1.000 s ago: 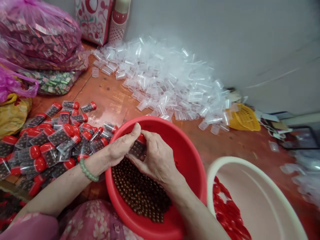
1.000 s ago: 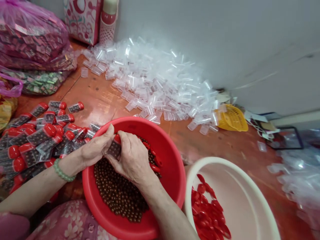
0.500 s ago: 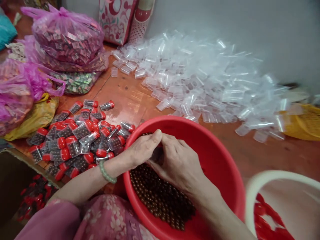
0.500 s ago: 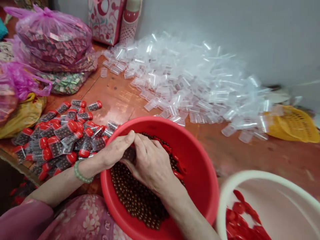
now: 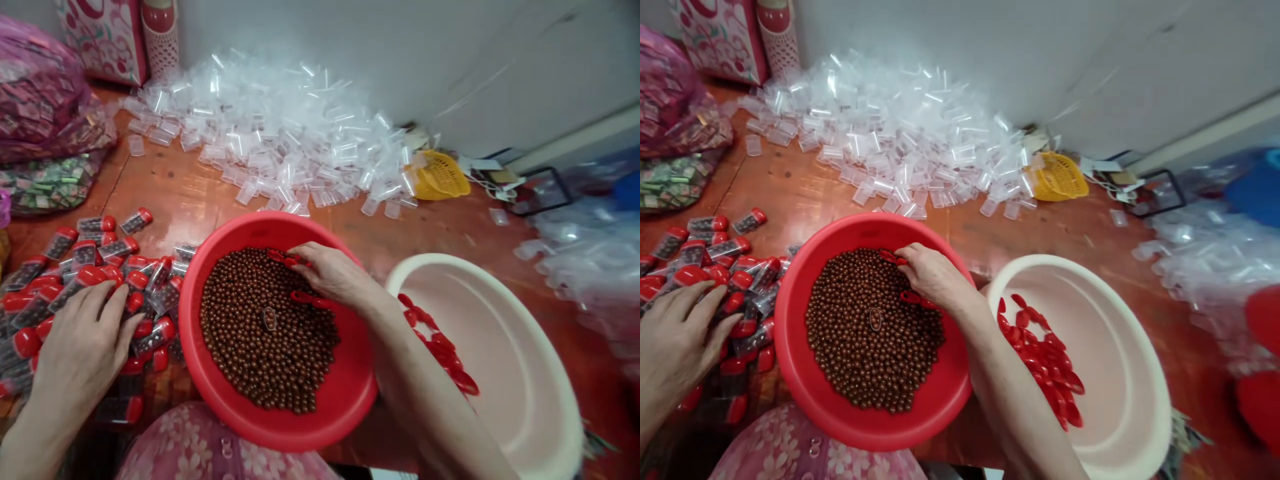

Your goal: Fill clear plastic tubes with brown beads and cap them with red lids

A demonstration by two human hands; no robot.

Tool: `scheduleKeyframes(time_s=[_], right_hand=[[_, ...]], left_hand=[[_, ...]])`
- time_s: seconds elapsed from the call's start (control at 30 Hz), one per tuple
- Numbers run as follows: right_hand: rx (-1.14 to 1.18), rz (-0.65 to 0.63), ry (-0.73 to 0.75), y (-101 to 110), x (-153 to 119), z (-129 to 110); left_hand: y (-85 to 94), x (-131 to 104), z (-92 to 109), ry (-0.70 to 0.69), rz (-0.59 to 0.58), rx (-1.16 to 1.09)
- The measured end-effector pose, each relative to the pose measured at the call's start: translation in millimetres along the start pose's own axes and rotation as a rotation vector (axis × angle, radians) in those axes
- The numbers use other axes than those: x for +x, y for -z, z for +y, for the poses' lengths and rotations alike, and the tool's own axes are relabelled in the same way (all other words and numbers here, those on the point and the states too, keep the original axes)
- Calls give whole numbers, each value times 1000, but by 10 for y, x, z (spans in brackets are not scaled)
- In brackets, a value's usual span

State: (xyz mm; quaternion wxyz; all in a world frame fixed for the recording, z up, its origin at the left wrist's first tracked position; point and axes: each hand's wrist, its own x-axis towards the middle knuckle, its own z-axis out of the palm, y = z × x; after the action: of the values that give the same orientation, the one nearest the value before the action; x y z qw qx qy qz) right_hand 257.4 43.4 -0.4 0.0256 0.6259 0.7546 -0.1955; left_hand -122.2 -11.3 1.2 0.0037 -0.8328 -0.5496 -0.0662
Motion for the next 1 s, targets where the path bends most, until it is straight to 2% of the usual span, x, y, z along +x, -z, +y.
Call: scheduleKeyframes(time_s=[0.1, 0.17, 0.23, 0.3, 0.33, 0.43, 0.53, 0.6, 0.67, 0.77, 0.83, 0.9, 1.0], right_hand=[[-140, -74, -63, -54, 140, -75], [-196, -96, -78, -100, 253, -127], [-221, -104, -82, -147, 347, -159], [-236, -119, -81, -175, 387, -168], [-238, -126, -80, -175, 377, -167], [-243, -133, -54, -108, 223, -170], [-124, -222, 117, -13, -53, -231], [61, -304, 267, -21, -229, -300], [176, -309, 341, -109, -344, -363], [188, -260, 329, -283, -388, -409], [180, -215, 322, -323, -382, -424], [217, -159, 346, -267, -402, -459], [355, -57, 442, -83, -511, -579]], left_hand=[[35, 118, 118, -48, 66, -88], [86, 260, 279, -104, 151, -191], [133, 443, 475, -172, 180, -330], [154, 645, 673, -251, 91, -455], [150, 742, 764, -304, -16, -481], [85, 969, 975, -509, -324, -384], [-11, 1058, 1080, -596, -485, -275], [-67, 1063, 1108, -620, -542, -264], [-112, 1055, 1124, -623, -589, -284], [-162, 1051, 1151, -571, -659, -327], [-183, 1056, 1166, -513, -679, -389], [-193, 1067, 1166, -458, -684, -517], [-189, 1092, 1135, -436, -696, -832]])
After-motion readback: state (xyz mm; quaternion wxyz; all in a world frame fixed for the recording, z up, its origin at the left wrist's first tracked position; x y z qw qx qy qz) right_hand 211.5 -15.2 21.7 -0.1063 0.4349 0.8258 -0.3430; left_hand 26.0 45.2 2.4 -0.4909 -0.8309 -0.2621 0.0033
